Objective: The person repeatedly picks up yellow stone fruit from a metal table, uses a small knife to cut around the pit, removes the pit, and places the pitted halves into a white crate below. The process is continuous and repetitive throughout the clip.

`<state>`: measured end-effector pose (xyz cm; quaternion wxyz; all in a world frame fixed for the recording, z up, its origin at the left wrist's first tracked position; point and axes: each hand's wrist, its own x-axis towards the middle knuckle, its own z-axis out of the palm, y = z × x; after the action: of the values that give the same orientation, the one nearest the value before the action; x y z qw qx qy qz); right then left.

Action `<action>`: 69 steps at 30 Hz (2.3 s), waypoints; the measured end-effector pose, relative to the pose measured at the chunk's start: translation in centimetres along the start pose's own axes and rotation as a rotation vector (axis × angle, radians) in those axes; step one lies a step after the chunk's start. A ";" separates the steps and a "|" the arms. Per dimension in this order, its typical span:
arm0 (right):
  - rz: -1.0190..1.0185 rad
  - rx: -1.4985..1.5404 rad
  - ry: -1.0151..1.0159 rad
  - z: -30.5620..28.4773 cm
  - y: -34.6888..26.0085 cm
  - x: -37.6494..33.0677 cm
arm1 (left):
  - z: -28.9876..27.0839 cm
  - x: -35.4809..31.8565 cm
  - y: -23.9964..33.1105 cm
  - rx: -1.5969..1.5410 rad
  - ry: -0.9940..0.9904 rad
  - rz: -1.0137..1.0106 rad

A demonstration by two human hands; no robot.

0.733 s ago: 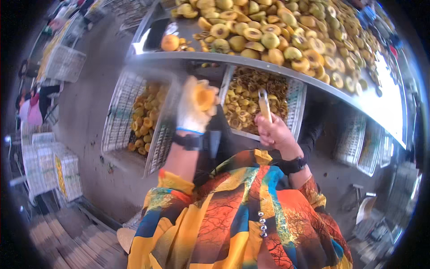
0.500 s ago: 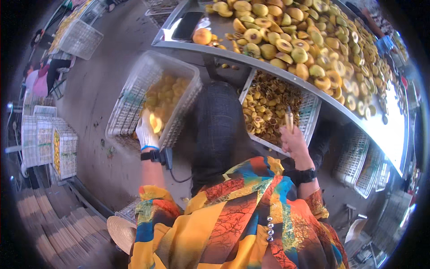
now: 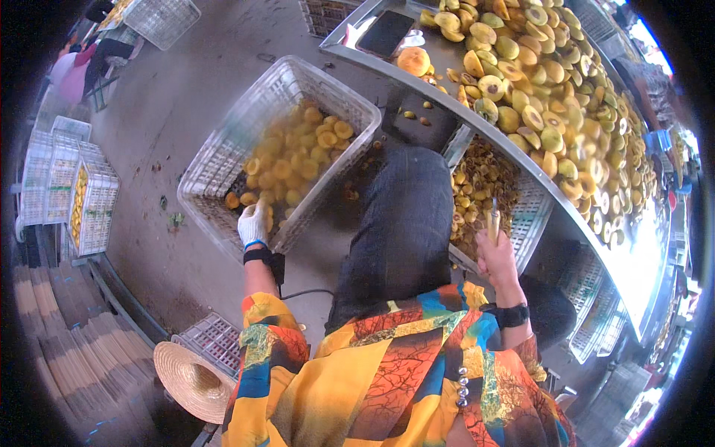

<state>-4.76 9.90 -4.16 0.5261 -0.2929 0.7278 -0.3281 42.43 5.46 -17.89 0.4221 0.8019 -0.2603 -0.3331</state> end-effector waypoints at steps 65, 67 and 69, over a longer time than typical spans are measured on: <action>-0.585 -0.273 0.445 -8.4 -4.4 3.0 | 35.7 -14.6 35.7 0.833 -0.648 1.241; -0.495 -0.156 0.438 -9.9 -3.8 3.4 | 35.2 -14.8 35.2 0.587 -0.550 1.281; -0.414 -0.050 0.394 -11.3 -4.8 2.4 | 33.9 -16.9 34.3 0.162 -0.779 0.910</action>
<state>-15.87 7.03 0.80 0.2889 -0.3788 0.7485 -0.4613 1.32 -17.21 2.31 0.3335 0.4585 -0.7372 -0.3675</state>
